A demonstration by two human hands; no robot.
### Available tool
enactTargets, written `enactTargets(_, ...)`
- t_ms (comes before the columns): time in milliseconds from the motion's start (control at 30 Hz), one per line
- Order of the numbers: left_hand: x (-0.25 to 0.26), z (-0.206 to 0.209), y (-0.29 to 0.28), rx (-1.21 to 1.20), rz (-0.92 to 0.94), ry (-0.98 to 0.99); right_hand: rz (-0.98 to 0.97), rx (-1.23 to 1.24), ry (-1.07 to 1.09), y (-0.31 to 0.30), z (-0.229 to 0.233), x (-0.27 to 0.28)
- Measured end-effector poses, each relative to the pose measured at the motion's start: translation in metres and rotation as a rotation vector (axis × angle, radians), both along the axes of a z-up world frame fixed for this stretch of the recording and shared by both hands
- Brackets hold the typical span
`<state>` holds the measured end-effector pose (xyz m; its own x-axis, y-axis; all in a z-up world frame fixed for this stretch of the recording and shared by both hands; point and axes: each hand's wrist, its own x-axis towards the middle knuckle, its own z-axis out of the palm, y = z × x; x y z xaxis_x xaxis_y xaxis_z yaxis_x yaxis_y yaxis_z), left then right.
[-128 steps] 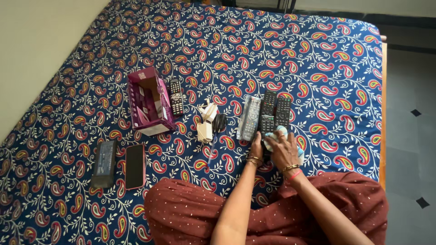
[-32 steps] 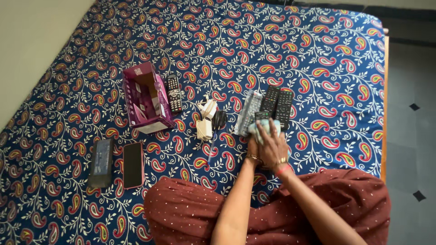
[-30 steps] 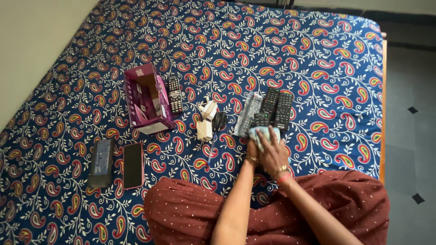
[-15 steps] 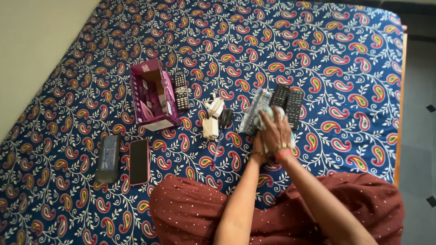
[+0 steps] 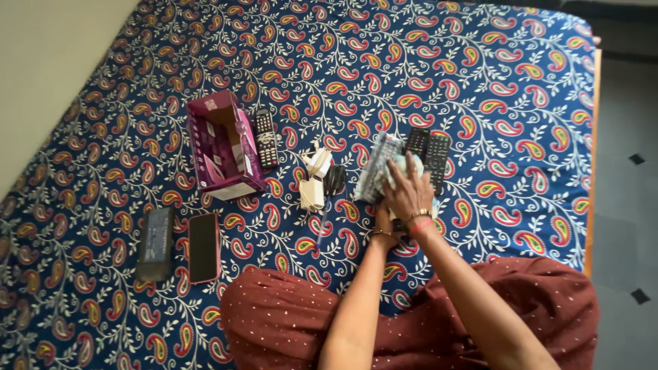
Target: The person sits on a bed and wipes several remote controls with a cloth. They clean each remote individually, turning them over to wipe all sides, and then place the cleaned remotes into a purple box.
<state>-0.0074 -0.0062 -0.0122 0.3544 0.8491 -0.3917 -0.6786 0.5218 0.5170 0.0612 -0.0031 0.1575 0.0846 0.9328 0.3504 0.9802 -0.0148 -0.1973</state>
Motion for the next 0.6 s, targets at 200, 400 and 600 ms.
enactTargets(200,0.003,-0.01,-0.002,0.173,-0.079,-0.212,0.014,-0.138,0.115,-0.052,0.011,-0.003)
enactTargets(400,0.002,-0.005,0.005,0.083,-0.156,-0.515,0.063,-0.228,0.128,-0.098,0.001,-0.001)
enactTargets(600,-0.001,0.004,0.003,0.019,-0.205,-0.636,0.153,-0.073,0.343,-0.114,-0.024,0.024)
